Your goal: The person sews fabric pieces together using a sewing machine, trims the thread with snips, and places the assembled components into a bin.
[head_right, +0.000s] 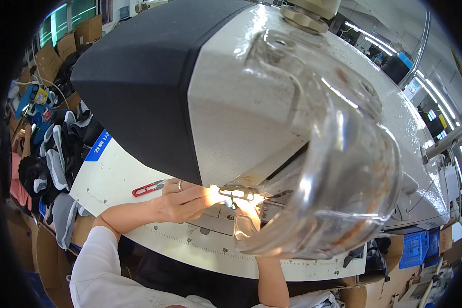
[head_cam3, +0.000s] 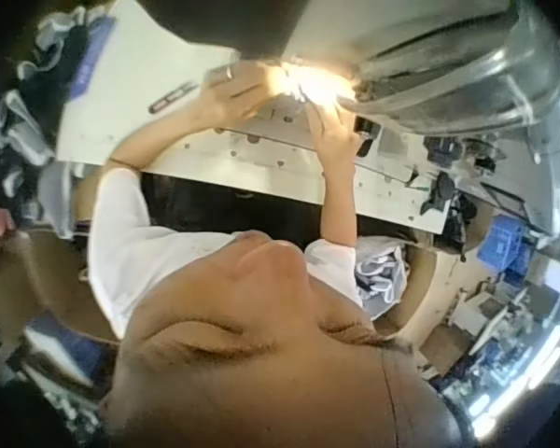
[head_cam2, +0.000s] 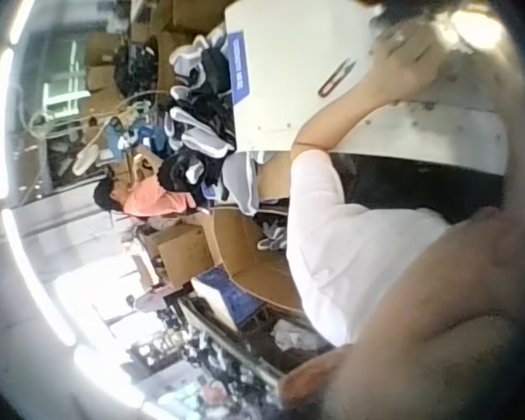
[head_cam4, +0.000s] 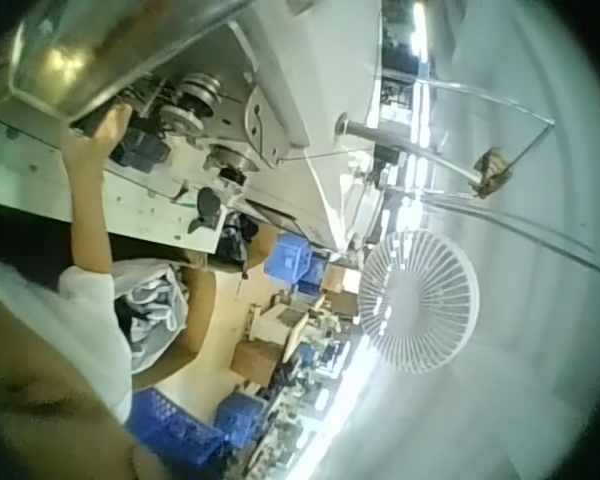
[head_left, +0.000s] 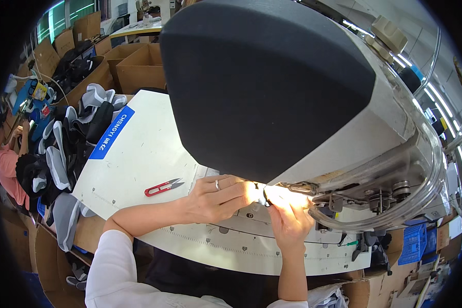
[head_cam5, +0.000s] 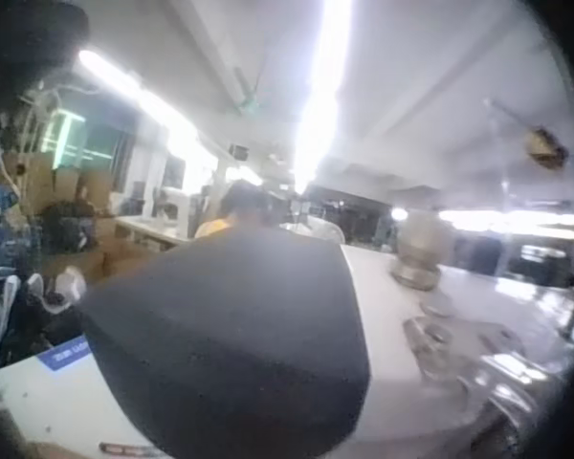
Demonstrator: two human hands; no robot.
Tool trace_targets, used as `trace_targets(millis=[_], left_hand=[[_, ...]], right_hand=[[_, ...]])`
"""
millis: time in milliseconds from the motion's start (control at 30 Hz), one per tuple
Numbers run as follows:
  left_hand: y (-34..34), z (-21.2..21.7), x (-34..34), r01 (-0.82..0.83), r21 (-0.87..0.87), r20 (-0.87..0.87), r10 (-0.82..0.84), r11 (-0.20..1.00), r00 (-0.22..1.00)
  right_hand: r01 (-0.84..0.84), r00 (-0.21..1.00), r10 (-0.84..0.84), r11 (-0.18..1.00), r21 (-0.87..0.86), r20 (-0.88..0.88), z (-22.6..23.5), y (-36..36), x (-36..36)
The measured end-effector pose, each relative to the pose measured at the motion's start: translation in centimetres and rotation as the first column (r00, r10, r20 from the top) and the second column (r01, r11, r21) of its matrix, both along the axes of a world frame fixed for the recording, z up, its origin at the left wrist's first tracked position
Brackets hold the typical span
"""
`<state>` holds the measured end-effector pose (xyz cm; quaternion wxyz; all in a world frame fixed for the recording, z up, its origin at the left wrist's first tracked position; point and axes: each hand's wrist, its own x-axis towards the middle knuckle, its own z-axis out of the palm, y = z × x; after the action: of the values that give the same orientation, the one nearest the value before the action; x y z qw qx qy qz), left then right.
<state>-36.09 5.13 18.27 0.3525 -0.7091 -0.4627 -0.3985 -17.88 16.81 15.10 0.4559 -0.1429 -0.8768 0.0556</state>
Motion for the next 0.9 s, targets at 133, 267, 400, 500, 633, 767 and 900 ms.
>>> trace_targets(millis=[133,267,400,500,633,767,900], left_hand=[[0.0,0.3,-0.6,0.040,0.010,-0.041,-0.040,0.999,0.998],[-0.6,0.7,-1.3,0.015,-0.019,-0.070,-0.016,1.000,0.997],[-1.1,1.2,-1.7,0.051,-0.194,0.023,-0.047,0.980,0.999],[-1.2,1.0,-2.2,0.049,-0.210,-0.030,-0.057,0.977,0.998],[-1.2,1.3,-2.1,0.067,-0.228,-0.031,-0.076,0.971,0.997],[-1.1,1.5,-1.9,0.081,-0.225,-0.008,-0.085,0.971,0.996],[-1.2,1.1,-2.2,0.072,-0.257,0.019,-0.070,0.964,0.997]], right_hand=[[-0.013,1.000,0.013,1.000,0.008,0.022,1.4,-0.6,-0.5],[-0.092,0.985,0.090,0.996,-0.006,-0.145,0.8,-0.3,-1.0],[-0.103,0.980,0.106,0.994,0.029,-0.168,0.6,-0.2,-1.2],[-0.097,0.988,0.100,0.995,0.030,-0.120,0.4,0.0,-1.1],[-0.038,0.999,0.032,0.987,-0.156,-0.040,-1.1,0.0,-0.2],[-0.022,1.000,0.022,1.000,0.006,0.016,0.1,0.3,-0.2],[-0.049,0.997,0.039,0.987,0.155,0.066,0.6,0.7,-0.3]])
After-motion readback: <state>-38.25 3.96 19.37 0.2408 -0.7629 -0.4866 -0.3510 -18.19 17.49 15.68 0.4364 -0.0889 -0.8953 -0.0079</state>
